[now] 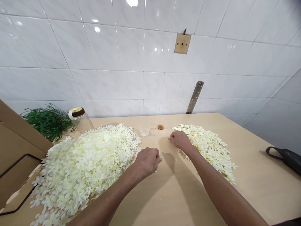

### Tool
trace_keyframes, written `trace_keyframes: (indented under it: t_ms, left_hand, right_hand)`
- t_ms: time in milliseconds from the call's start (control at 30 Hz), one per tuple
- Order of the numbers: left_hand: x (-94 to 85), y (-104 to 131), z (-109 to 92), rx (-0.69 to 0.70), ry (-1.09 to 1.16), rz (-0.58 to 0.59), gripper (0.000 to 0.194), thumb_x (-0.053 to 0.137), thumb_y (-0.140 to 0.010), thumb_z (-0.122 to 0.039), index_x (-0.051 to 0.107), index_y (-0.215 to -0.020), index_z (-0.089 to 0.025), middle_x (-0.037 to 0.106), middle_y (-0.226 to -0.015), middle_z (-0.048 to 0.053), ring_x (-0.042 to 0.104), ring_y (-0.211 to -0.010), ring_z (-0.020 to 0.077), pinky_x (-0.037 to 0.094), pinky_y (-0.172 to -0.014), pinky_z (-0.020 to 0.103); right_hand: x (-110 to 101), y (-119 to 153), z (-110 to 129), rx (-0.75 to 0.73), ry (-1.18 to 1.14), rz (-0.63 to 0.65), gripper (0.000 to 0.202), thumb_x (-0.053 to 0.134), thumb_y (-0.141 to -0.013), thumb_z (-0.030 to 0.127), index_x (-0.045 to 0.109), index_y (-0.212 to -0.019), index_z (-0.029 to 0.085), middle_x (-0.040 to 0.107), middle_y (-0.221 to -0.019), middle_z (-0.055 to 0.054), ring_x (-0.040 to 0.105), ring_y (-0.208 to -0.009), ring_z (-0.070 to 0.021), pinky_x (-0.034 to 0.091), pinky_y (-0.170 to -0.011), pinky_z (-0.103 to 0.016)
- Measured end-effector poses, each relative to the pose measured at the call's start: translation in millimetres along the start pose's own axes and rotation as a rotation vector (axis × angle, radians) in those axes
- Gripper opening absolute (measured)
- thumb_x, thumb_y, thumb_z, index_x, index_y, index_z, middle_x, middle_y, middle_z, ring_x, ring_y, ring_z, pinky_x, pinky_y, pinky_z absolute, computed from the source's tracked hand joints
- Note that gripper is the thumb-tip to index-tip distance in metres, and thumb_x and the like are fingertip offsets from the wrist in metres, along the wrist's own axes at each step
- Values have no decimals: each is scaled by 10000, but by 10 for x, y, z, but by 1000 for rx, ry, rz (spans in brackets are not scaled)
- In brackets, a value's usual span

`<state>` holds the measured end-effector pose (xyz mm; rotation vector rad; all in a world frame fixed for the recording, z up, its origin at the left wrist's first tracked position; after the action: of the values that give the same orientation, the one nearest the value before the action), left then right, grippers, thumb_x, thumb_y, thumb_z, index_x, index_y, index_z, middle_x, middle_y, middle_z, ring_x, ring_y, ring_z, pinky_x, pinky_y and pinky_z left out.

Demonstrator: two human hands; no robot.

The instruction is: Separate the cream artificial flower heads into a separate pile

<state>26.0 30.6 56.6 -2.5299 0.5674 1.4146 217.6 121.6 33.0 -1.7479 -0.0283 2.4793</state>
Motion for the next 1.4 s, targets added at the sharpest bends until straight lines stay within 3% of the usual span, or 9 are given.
trace_keyframes:
  t_ms: [133, 233, 300, 367, 467, 633, 833, 1033, 1400]
  left_hand:
    - [-84, -81, -1, -8, 105, -48, 150, 573, -811, -288, 646, -701, -217, 674, -678, 48, 594, -630, 197, 347, -591, 275]
    - [-157, -174, -6, -1, 181, -128, 143, 569, -807, -273, 659, -716, -210, 694, -723, 43, 608, -670, 189, 379, -612, 275]
    - [-187, -241, 35, -16, 265, -199, 129, 578, -803, -270, 676, -758, -200, 705, -772, 47, 624, -716, 186, 415, -642, 274]
    - [-181, -291, 106, -47, 375, -273, 136, 585, -802, -276, 687, -824, -189, 709, -826, 49, 637, -743, 177, 448, -654, 265]
    - [-30, -328, 206, -105, 611, -265, 223, 604, -808, -329, 674, -946, -169, 704, -904, 58, 627, -618, 133, 465, -542, 234]
    - [67, -270, 195, -67, 768, -316, 226, 619, -815, -327, 665, -955, -157, 702, -846, 51, 614, -543, 101, 475, -512, 207]
    - [41, -237, 179, -33, 766, -390, 162, 605, -824, -301, 672, -877, -164, 704, -750, 37, 612, -538, 102, 474, -524, 199]
    - [92, -266, 231, -24, 813, -383, 189, 595, -837, -309, 677, -923, -162, 709, -751, 43, 641, -557, 117, 497, -535, 209]
    - [145, -275, 175, -66, 1047, -333, 191, 652, -784, -294, 681, -846, -116, 640, -596, 21, 568, -471, 106, 471, -454, 210]
  right_hand:
    - [-94, 53, -31, -7, -134, -26, 124, 633, -775, 200, 720, -687, 187, 720, -797, -73, 638, -823, -217, 428, -717, -284]
    - [-119, 171, -31, -3, -276, -9, 206, 587, -834, 312, 725, -753, 183, 684, -690, -44, 607, -641, -168, 445, -615, -266]
    - [-82, 287, -8, 12, -482, 36, 315, 560, -859, 435, 722, -809, 168, 643, -633, -27, 533, -511, -130, 427, -511, -251]
    - [-8, 420, 59, 39, -840, 108, 376, 624, -810, 514, 718, -837, 150, 618, -631, -20, 468, -465, -102, 395, -449, -239]
    - [83, 594, 230, 49, -1115, 190, 399, 712, -735, 527, 722, -826, 138, 565, -594, 1, 432, -474, -90, 371, -420, -223]
    - [159, 719, 429, 4, -1133, 201, 387, 684, -763, 518, 734, -833, 141, 488, -535, 30, 445, -470, -95, 392, -424, -221]
    - [212, 738, 401, 16, -1060, 152, 355, 626, -819, 487, 735, -892, 158, 512, -546, 31, 472, -438, -94, 424, -435, -229]
    - [147, 771, 438, 17, -1042, 137, 394, 617, -826, 513, 717, -965, 159, 521, -540, 38, 488, -419, -98, 443, -426, -229]
    - [140, 750, 378, 18, -1107, 123, 373, 606, -839, 513, 657, -744, 156, 521, -520, 31, 479, -407, -91, 433, -411, -225]
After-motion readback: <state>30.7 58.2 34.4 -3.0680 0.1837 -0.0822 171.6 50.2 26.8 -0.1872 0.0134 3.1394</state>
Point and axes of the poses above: each hand's wrist, its own y-axis away from the middle knuckle, its own x-axis out of the palm, z = x × y, the point moved 8 cm from there along -y, towards the middle knuckle
